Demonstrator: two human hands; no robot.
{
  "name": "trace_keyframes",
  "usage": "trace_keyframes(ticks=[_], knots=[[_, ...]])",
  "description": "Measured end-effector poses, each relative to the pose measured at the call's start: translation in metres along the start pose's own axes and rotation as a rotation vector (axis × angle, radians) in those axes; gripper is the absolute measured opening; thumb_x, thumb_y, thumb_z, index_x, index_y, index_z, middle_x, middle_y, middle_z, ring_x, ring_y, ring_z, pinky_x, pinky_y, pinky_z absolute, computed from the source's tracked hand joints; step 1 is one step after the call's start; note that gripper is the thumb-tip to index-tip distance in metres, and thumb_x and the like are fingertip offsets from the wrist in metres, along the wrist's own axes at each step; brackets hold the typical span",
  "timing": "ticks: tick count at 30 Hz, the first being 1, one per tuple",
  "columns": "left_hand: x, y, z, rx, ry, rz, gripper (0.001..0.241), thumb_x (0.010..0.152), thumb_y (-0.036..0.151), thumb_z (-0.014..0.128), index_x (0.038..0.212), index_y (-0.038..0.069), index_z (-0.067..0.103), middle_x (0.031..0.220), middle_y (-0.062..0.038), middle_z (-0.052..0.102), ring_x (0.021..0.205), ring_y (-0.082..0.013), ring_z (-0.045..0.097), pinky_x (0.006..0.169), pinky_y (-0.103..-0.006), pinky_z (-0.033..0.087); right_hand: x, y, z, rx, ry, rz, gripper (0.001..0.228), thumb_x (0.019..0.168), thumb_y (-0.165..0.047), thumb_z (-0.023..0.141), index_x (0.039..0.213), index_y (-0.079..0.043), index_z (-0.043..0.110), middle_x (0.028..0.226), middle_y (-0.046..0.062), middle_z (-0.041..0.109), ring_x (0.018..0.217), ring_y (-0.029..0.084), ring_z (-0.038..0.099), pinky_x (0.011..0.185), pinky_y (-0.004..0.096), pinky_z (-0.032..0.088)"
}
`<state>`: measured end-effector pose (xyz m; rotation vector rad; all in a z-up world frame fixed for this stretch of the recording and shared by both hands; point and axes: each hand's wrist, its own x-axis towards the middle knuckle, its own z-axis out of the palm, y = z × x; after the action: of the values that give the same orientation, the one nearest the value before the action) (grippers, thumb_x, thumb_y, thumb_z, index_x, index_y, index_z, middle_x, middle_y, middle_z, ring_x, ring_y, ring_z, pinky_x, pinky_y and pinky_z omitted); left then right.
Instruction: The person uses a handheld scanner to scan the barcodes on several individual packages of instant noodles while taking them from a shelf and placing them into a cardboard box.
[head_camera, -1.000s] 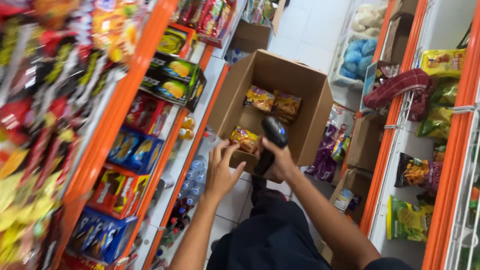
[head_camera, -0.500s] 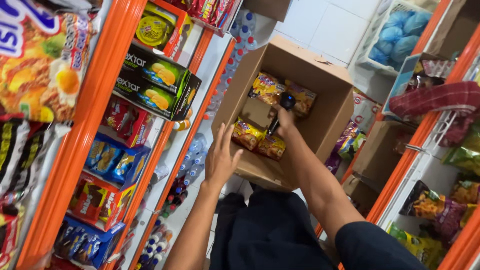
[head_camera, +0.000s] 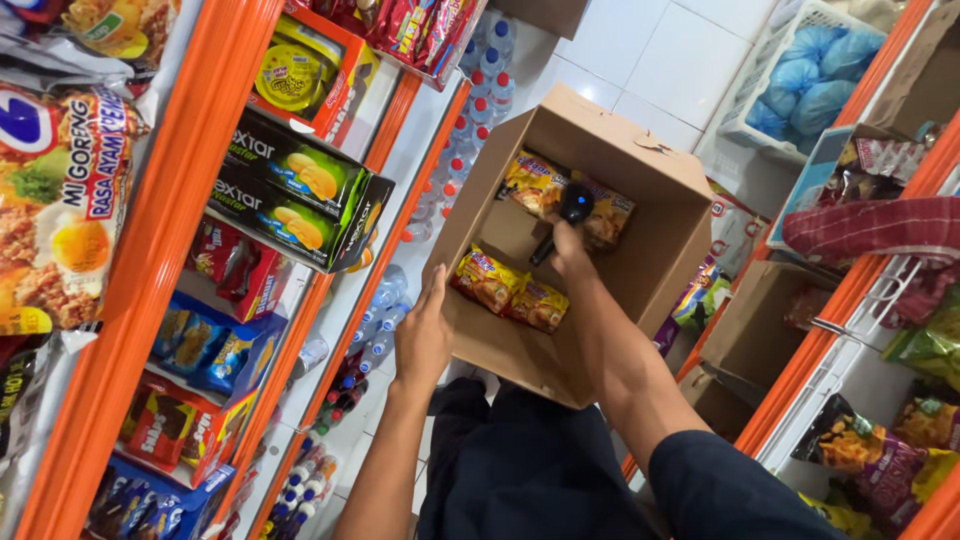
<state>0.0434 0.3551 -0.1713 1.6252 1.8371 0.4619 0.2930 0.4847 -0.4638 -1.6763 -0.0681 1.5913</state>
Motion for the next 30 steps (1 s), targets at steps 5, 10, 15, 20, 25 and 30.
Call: trace_keyframes(ticks=[5,10,15,20,25,30], knots=[[0.001,0.000,-0.002,0.023,-0.014,-0.012,0.077,0.082,-0.010,0.055,0.155,0.009,0.038,0.150,-0.016,0.054,0.115,-0.0406,0.065,0.092,-0.0465,0.055,0.006,-0.010,0.014,0.042,0.174,-0.121,0.039,0.083,-0.011,0.074,0.118,-0.017,0.056,0.095,0.005,0.065,0.079,0.021,0.064,0.069,0.039,0.054],[-0.002,-0.001,0.004,0.072,0.043,-0.012,0.074,0.084,-0.008,0.055,0.154,0.011,0.041,0.148,-0.013,0.057,0.117,-0.0372,0.065,0.091,-0.0446,0.056,0.006,-0.027,0.005,0.100,-0.126,-0.077,0.027,0.089,-0.007,0.074,0.113,0.001,0.066,0.092,0.008,0.068,0.077,0.021,0.064,0.070,0.037,0.053],[-0.004,-0.001,0.014,0.056,0.077,-0.023,0.068,0.090,-0.004,0.055,0.154,0.013,0.042,0.149,-0.011,0.058,0.126,-0.0331,0.064,0.097,-0.0414,0.055,-0.026,-0.029,0.004,-0.169,0.065,-0.292,0.030,0.080,-0.002,0.076,0.108,-0.003,0.064,0.092,0.008,0.067,0.078,0.019,0.063,0.071,0.036,0.052],[-0.002,0.020,0.023,0.268,0.229,0.120,0.076,0.083,0.016,0.074,0.151,0.011,0.042,0.159,-0.024,0.034,0.149,-0.0458,0.027,0.119,-0.0634,0.023,-0.125,-0.047,0.001,-0.354,0.139,-0.472,0.036,0.075,-0.005,0.077,0.107,-0.007,0.064,0.095,0.003,0.070,0.083,0.014,0.063,0.075,0.033,0.051],[0.002,0.042,0.043,0.180,0.110,0.250,0.085,0.078,0.013,0.081,0.153,0.013,0.043,0.162,-0.021,0.032,0.152,-0.0446,0.024,0.122,-0.0647,0.019,-0.240,-0.070,-0.016,-0.532,-0.128,-0.480,0.027,0.078,-0.003,0.079,0.102,-0.002,0.069,0.093,0.005,0.073,0.085,0.015,0.066,0.080,0.031,0.054],[-0.002,0.047,0.052,0.215,0.105,0.316,0.087,0.068,0.009,0.084,0.147,0.015,0.050,0.153,-0.017,0.047,0.143,-0.0392,0.043,0.122,-0.0576,0.028,-0.299,-0.100,-0.032,-0.462,-0.517,-0.319,0.038,0.078,-0.001,0.082,0.114,-0.001,0.070,0.102,0.005,0.071,0.093,0.015,0.066,0.083,0.032,0.054]])
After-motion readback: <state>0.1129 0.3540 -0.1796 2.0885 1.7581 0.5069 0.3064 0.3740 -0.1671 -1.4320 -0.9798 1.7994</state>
